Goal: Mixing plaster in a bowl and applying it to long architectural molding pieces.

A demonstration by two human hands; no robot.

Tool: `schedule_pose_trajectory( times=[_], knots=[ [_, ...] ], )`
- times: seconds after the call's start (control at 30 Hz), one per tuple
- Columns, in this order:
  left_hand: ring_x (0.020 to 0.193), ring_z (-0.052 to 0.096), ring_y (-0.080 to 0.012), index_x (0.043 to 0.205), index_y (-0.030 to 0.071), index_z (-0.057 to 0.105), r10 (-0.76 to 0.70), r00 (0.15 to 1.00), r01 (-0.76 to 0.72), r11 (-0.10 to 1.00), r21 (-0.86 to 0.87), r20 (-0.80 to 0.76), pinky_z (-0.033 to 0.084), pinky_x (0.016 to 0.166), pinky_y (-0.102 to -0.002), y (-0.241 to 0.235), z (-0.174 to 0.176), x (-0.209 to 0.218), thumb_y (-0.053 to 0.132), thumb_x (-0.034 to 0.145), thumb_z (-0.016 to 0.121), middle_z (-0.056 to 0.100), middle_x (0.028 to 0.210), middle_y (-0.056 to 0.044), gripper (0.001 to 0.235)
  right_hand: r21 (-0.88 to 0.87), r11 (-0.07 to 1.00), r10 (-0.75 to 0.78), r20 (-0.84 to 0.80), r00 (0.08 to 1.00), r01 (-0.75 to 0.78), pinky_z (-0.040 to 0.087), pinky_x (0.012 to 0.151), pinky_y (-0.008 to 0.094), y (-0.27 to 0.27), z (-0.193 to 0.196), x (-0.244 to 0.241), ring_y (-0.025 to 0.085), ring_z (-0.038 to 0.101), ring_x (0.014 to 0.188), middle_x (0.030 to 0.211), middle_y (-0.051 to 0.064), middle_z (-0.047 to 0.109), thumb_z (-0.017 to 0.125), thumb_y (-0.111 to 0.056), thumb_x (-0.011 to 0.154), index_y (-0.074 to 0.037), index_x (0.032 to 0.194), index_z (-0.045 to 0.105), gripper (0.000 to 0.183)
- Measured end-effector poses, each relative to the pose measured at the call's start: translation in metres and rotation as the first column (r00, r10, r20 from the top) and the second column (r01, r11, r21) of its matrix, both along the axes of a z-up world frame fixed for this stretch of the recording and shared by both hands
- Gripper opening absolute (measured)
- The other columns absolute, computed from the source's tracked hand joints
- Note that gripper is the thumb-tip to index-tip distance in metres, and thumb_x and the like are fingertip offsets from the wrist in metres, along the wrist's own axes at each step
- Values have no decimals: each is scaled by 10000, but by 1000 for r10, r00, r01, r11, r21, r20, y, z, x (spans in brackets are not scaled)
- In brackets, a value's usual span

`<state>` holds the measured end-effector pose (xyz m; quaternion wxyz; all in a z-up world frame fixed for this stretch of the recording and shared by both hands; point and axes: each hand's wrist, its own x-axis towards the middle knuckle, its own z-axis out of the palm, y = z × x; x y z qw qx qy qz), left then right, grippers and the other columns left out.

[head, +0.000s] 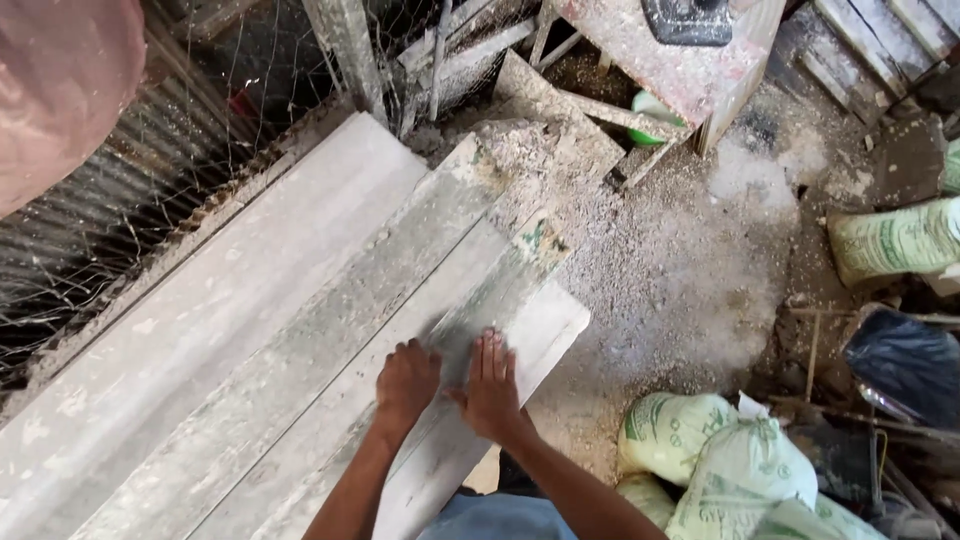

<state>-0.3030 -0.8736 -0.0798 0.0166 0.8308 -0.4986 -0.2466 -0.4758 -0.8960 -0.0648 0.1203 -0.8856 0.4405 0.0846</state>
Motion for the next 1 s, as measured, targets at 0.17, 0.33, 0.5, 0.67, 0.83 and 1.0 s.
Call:
schedule_pose_trajectory(
  times=[0.17, 0.33, 0.5, 0.67, 0.83, 1.0],
  knots=[
    [894, 759, -379, 1031, 26, 638, 52, 998, -54, 994, 100, 20, 633, 731, -483, -24, -10, 11, 623, 1008, 412, 680, 896, -171, 638, 139, 984, 71, 243, 967, -107, 136, 1195, 619, -52, -1, -35, 425, 116, 1543, 1665, 280, 121, 455, -624, 1038, -15, 1591, 247, 849],
    [969, 746, -391, 1113, 38, 659, 87, 996, -87, 996, -12, 8, 626, 807, -499, -140, 60, -29, 609, 1029, 443, 704, 978, -199, 617, 19, 957, -198, 771, 606, 289, 547, 881, 431, -206, -45, -106, 405, 591, 1075, 1212, 253, 517, 696, -204, 960, 73, 1433, 426, 610],
    [981, 715, -470, 1089, -53, 658, -27, 982, -34, 949, -312, -189, 595, 821, -542, -280, -12, -68, 340, 1012, 549, 684, 987, -270, 416, 872, 476, -813, 390, 432, 110, 545, 1027, 509, -297, -84, -113, 393, 615, 1254, 1384, 199, 588, 630, -428, 1015, -51, 1517, 388, 673],
    [862, 730, -430, 966, 1, 648, 69, 994, -93, 941, -326, -86, 607, 707, -518, -301, -18, -103, 309, 986, 508, 653, 857, -194, 339, 992, 115, -940, 124, 319, -47, 558, 1034, 518, -306, -108, -109, 417, 617, 1238, 1361, 275, 556, 743, -399, 985, 34, 1410, 506, 652],
    [936, 730, -409, 1113, -40, 653, -4, 1000, 5, 966, -257, 4, 638, 704, -468, -296, -1, -106, 460, 1061, 466, 656, 990, -232, 537, 988, 105, -918, 139, 372, -112, 586, 1007, 504, -306, -157, -120, 247, 570, 993, 1097, 162, 503, 671, -387, 1051, 100, 1432, 442, 659],
    [958, 731, -374, 1301, -24, 596, -96, 995, 82, 963, -258, -40, 658, 719, -459, -297, 10, -91, 323, 1095, 494, 669, 1097, -220, 416, 996, 85, -931, 91, 354, -32, 622, 976, 468, -309, -92, -108, 217, 589, 914, 1026, 134, 519, 673, -353, 1032, 107, 1406, 496, 619]
  ],
)
